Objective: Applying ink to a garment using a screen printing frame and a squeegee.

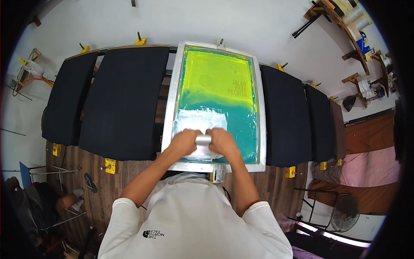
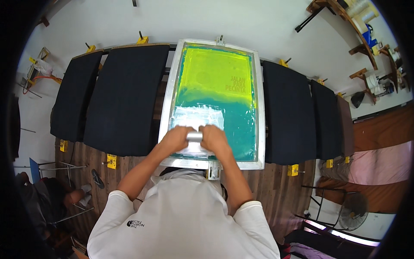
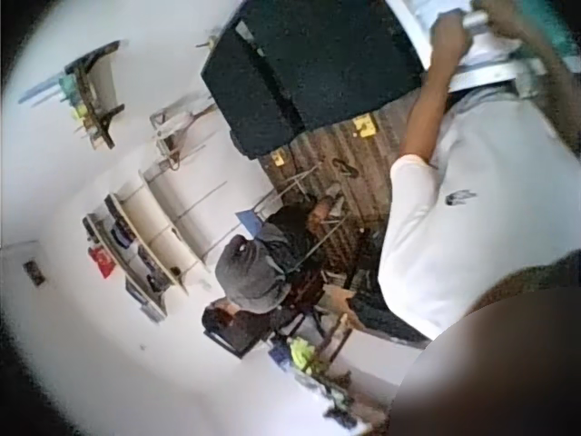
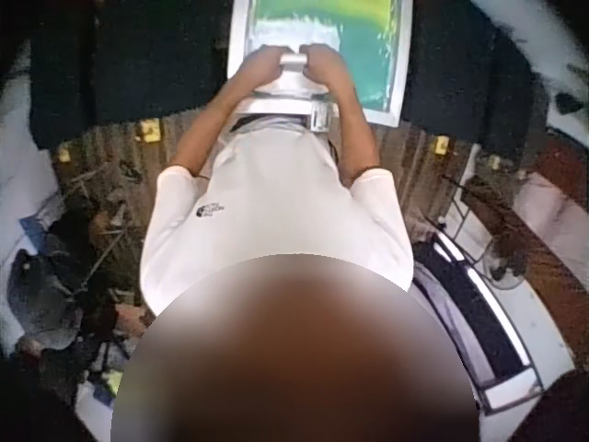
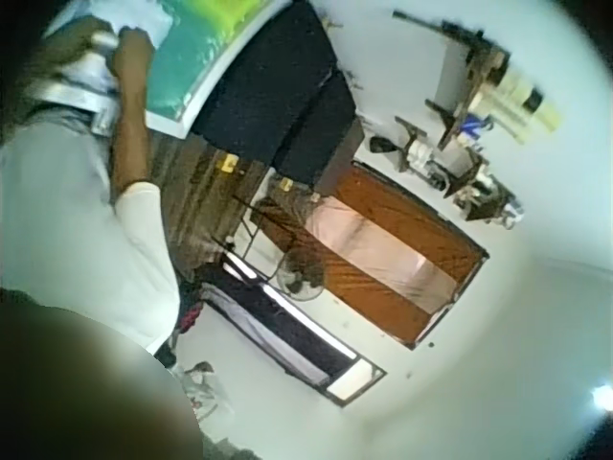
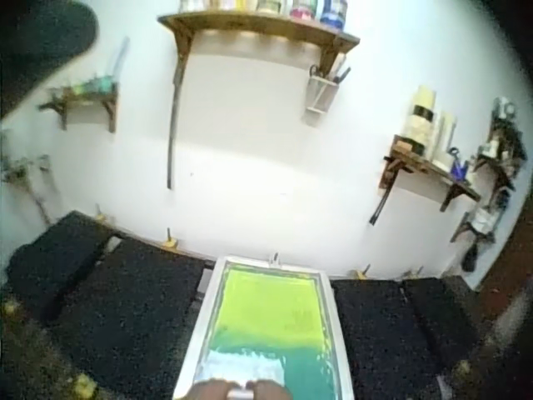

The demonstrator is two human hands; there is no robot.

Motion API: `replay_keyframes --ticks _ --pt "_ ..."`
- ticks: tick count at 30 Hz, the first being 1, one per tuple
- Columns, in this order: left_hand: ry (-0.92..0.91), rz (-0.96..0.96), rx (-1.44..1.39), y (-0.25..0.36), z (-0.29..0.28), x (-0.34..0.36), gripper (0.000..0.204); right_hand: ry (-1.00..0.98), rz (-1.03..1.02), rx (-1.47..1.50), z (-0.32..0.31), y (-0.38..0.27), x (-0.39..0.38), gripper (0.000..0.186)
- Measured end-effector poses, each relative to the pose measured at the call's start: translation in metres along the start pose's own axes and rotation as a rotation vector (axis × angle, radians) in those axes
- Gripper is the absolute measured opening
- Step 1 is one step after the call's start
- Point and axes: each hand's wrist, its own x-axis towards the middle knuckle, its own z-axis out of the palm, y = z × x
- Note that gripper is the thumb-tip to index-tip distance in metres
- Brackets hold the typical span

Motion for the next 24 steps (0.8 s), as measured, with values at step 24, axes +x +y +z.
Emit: replay_keyframes --ticks 24 --pt "0.158 0.029 0.052 -0.002 -0.002 0.016 0.026 0.11 -0.042 -0.028 -0.003 0.004 0.015 0.035"
